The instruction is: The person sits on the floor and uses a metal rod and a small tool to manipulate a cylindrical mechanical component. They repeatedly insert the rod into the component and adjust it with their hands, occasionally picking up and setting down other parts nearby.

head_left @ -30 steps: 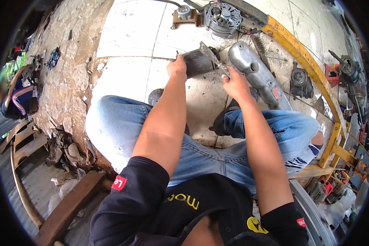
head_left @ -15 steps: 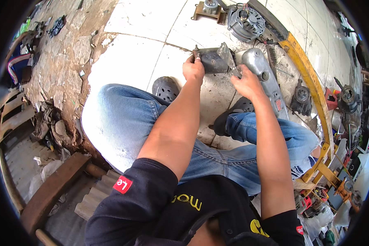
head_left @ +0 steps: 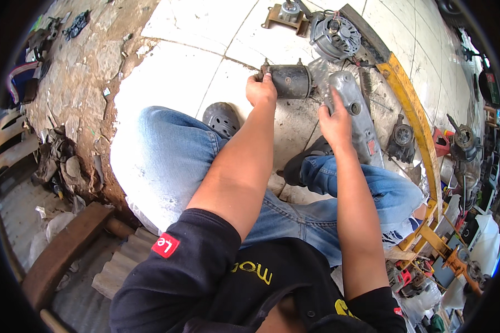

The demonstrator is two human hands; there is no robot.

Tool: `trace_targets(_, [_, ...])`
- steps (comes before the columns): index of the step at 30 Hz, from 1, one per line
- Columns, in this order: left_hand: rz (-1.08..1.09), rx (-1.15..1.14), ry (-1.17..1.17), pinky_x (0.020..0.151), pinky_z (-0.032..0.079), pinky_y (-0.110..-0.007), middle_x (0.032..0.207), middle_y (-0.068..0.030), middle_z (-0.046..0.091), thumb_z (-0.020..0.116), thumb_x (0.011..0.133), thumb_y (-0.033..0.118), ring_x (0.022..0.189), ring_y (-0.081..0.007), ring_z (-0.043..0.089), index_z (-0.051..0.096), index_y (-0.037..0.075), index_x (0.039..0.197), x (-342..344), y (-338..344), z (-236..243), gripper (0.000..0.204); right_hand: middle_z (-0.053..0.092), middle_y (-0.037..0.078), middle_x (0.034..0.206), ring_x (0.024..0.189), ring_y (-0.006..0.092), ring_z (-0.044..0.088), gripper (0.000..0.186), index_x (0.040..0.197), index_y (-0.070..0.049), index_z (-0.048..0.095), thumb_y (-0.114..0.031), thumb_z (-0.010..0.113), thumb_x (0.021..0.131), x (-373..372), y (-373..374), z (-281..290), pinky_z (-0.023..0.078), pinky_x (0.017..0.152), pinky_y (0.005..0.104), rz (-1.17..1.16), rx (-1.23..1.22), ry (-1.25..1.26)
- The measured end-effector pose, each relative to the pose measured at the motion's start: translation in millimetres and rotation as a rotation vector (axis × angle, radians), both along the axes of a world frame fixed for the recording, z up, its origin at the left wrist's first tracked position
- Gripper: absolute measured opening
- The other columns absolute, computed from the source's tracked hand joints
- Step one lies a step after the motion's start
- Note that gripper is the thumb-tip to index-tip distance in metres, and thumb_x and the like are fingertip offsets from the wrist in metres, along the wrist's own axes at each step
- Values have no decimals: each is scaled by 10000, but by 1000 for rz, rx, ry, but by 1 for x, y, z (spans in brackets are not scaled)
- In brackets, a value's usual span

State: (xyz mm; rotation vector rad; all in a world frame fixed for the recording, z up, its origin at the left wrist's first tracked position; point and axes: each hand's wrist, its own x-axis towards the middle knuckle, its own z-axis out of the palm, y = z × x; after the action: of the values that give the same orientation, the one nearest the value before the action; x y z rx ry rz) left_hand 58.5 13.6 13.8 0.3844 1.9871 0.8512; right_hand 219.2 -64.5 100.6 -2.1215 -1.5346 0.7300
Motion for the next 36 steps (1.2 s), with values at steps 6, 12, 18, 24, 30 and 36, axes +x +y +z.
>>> trace_targets(6, [-56,103,46,869,502,-355,990,-130,701,688,841,184,927,-248,659,698,19,1111,-2,-10,2,315,661,287,1090,1060,432,628,580,1439,-98,437,-337,557,925,-1,-2,-13,474,931,480,22,-206,-52])
trace_targets(12, [-349,141,224,991,464,-337,1246,-140,620,592,831,75,1070,-257,625,573,120,1375,0,-30,-16,546,648,308,1098,1061,468,612,527,1383,-66,403,-327,530,943,-14,-4,-58,455,942,513,-41,-410,138])
trace_targets(18, [-383,127,112,946,491,-329,1203,-124,677,609,875,55,1045,-230,662,547,148,1400,-10,-24,-14,537,658,312,1052,1037,456,628,515,1335,-4,458,-276,577,914,-17,2,-42,477,914,487,-164,-173,152])
trace_targets(24, [-386,73,162,954,488,-316,1232,-139,673,626,861,34,1091,-221,662,551,136,1393,-10,-18,1,547,666,303,1041,1020,444,640,514,1295,14,501,-284,597,887,4,7,-28,488,901,473,-261,-17,111])
trace_targets(30, [-404,-28,167,908,496,-316,1250,-118,670,668,877,88,1049,-193,661,532,196,1419,-9,-12,8,569,657,302,1082,1052,449,627,519,1322,14,493,-265,599,897,10,-1,-35,482,928,471,-268,-39,112])
trace_targets(36, [-394,-35,199,857,501,-305,1170,-89,703,683,878,117,972,-158,658,526,202,1425,-13,-8,-2,576,637,322,1122,1082,448,613,508,1328,29,485,-233,598,908,12,-3,-39,474,940,480,-293,-20,163])
